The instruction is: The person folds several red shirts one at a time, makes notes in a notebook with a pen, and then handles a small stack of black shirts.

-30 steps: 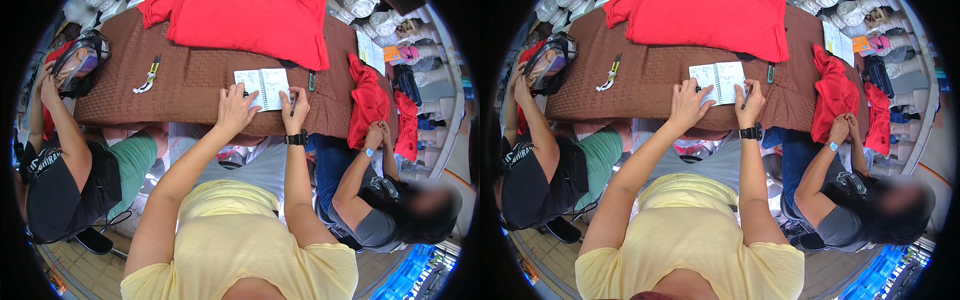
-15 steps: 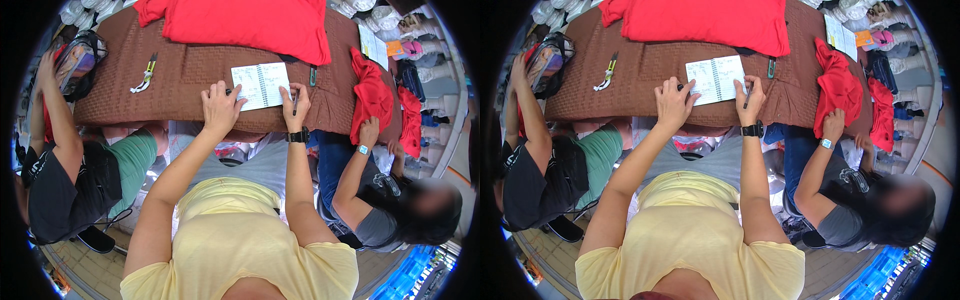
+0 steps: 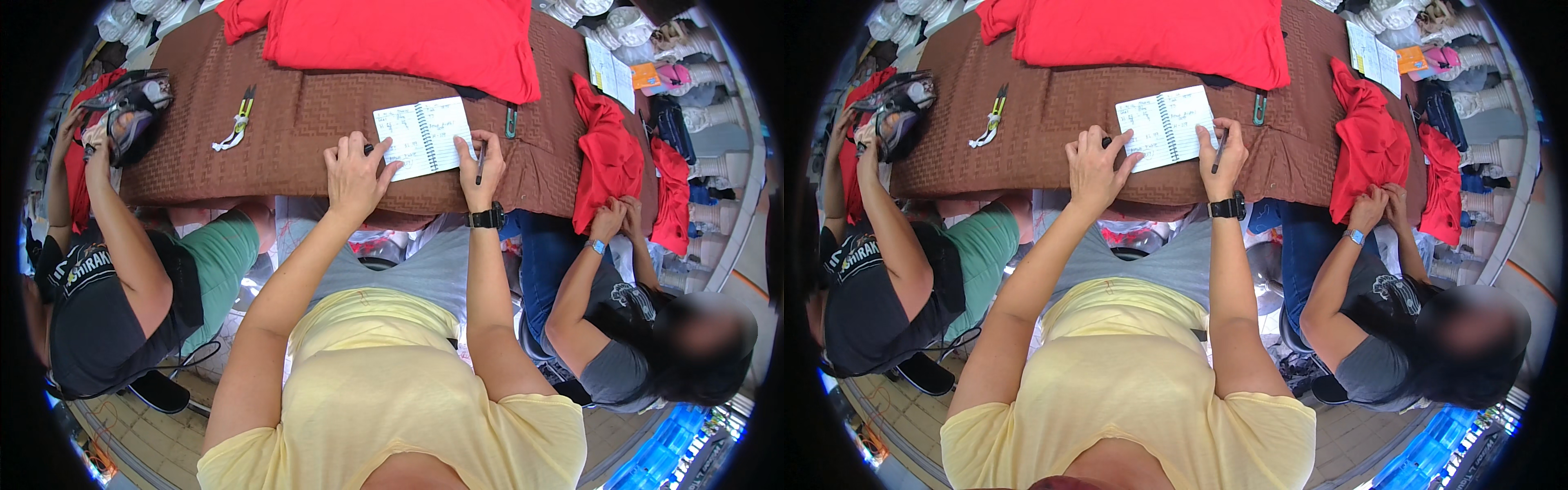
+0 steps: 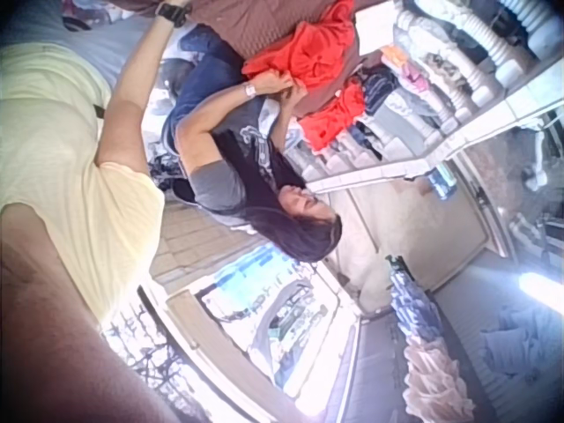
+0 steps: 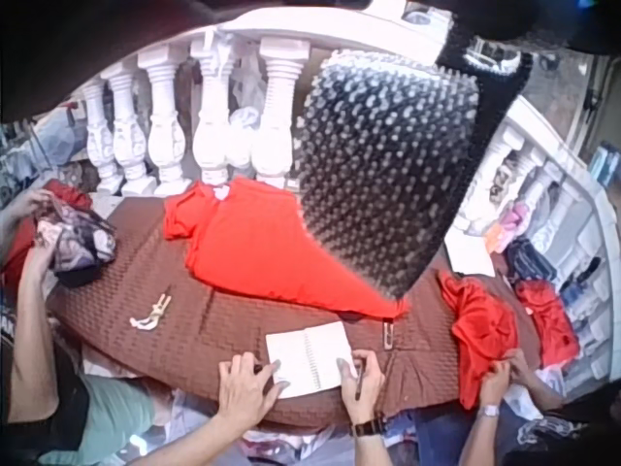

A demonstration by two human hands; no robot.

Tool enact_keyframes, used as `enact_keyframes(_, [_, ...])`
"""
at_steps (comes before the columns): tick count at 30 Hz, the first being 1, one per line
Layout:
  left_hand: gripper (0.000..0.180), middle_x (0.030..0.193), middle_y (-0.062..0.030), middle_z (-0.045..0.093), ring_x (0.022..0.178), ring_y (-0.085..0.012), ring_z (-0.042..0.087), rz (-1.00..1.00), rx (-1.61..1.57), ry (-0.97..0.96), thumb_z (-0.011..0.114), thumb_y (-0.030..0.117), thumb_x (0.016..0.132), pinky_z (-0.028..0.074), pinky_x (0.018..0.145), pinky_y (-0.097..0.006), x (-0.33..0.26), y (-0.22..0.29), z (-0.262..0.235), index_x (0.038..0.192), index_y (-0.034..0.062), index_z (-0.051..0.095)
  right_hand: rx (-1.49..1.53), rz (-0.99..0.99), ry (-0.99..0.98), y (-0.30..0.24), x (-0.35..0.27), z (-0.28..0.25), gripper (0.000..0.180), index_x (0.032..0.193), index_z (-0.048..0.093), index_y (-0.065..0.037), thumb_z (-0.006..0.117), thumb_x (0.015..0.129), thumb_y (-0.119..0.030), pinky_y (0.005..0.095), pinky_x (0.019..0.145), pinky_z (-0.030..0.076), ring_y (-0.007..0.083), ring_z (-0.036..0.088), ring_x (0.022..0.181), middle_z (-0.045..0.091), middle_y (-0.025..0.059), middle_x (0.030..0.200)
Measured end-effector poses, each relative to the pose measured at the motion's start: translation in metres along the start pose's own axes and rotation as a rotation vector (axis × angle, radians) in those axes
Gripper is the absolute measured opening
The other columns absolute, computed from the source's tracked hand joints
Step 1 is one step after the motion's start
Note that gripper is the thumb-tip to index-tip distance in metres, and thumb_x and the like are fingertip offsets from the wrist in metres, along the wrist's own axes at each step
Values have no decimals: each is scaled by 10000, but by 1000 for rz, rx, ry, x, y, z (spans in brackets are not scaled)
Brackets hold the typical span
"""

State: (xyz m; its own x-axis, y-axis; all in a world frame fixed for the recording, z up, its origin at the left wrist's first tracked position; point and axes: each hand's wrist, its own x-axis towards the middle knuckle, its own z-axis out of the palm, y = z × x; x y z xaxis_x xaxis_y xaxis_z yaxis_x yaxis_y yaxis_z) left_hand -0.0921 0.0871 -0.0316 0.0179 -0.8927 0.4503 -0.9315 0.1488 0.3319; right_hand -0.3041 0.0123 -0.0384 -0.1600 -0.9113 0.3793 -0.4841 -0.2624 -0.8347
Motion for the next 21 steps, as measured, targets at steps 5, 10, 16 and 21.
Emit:
enact_keyframes(5, [399,986,-100,523,972,-273,515,1,-66,2,732,396,872,356,839,-437,-1,-2,-5,1204,175,715,-254,-332,197,-27,-11,1,316,1068,649,-3,793,793,-64,420,823,496,330,615,948,681,174,1002])
enact_keyframes(10, [372,1000,-108,526,982,-277,520,-5,-52,-14,717,350,886,358,842,-438,-1,-1,-3,1212,170,713,-89,-425,-150,-42,-35,5,329,1056,680,-17,795,749,-45,428,850,477,346,584,957,671,150,969])
enact_keyframes(16, [369,996,-106,523,980,-275,517,5,-50,-6,718,334,881,354,836,-435,-2,-2,-2,1209,165,713,-135,-388,-272,-35,-49,16,421,1066,698,-50,876,693,-125,403,889,476,309,566,1027,699,109,1013])
enact_keyframes(21, [332,995,-102,524,978,-268,514,9,-45,-7,697,284,893,359,834,-432,-2,-2,-4,1197,152,718,-119,-352,-261,-33,-49,19,415,1041,696,-49,886,688,-156,402,898,468,298,551,1034,709,85,1018])
